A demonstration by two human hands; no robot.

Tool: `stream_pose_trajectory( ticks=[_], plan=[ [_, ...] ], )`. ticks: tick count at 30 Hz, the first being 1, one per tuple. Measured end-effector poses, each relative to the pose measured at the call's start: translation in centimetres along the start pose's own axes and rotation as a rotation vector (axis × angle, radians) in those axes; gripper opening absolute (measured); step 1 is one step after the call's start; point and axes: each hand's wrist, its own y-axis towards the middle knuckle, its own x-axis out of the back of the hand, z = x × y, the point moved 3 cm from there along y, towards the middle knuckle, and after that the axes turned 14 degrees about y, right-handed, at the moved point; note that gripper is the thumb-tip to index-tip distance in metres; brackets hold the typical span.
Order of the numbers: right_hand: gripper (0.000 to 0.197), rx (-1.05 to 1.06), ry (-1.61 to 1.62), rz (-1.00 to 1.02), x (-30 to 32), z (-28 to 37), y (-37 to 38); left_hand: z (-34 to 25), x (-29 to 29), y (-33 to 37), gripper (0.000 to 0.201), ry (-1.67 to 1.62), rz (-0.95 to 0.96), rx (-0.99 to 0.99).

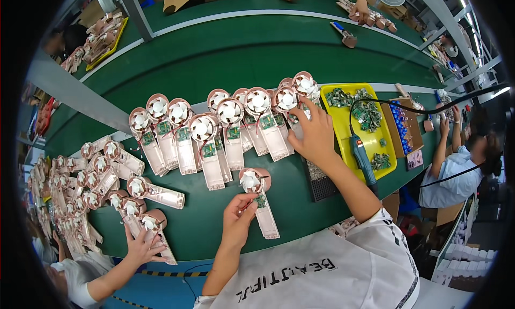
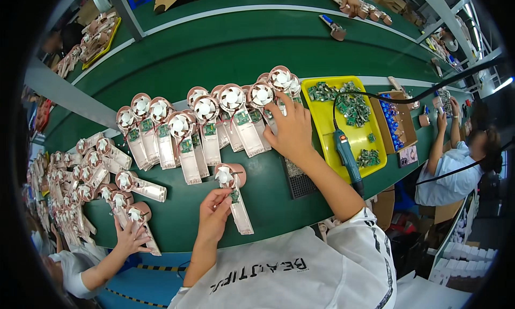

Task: Assembling small portable hand fans by installing circuit boards and connecting internal wiring.

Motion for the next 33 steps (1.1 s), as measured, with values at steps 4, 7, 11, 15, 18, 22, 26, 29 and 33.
stream_pose_trajectory(
  ticks=[4, 7, 11, 15, 18, 22, 26, 29, 33],
  plan=[
    [0.053, 0.0, -0.041, -0.033, -0.4, 0.0, -0.1, -0.1, -0.5, 0.0, 0.022, 0.023, -0.011, -0.018],
    [0.051, -0.046, -0.011, -0.031, 0.2, 0.1, 0.3, -0.1, -0.5, -0.2, 0.022, 0.042, -0.036, -0.042],
    [0.049, -0.095, 0.011, -0.011, 0.8, 0.2, 0.8, -0.2, -0.6, -0.4, 0.022, 0.06, -0.06, -0.019],
    [0.048, -0.083, 0.003, -0.008, 1.0, -0.1, 0.5, -0.1, -0.8, -0.5, 0.022, 0.057, -0.085, -0.029],
    [0.049, -0.042, 0.028, -0.066, 1.0, 0.0, 0.4, 0.3, -0.8, -0.6, 0.022, 0.042, -0.086, -0.035],
    [0.05, -0.075, 0.053, -0.084, 1.8, -0.2, 0.3, -0.1, -1.1, -1.1, 0.022, 0.057, -0.07, -0.031],
    [0.047, -0.041, 0.085, -0.109, 1.7, -0.5, 0.4, -1.4, -1.6, -1.4, 0.022, 0.054, -0.096, -0.065],
    [0.045, -0.043, 0.081, -0.15, 1.7, -1.2, 0.8, -3.2, -1.4, -1.4, 0.02, 0.183, -0.171, -0.185],
    [0.046, 0.03, 0.114, -0.218, 2.5, -1.4, 3.7, -9.8, -1.8, -0.3, 0.024, 0.186, -0.174, -0.4]
  ],
)
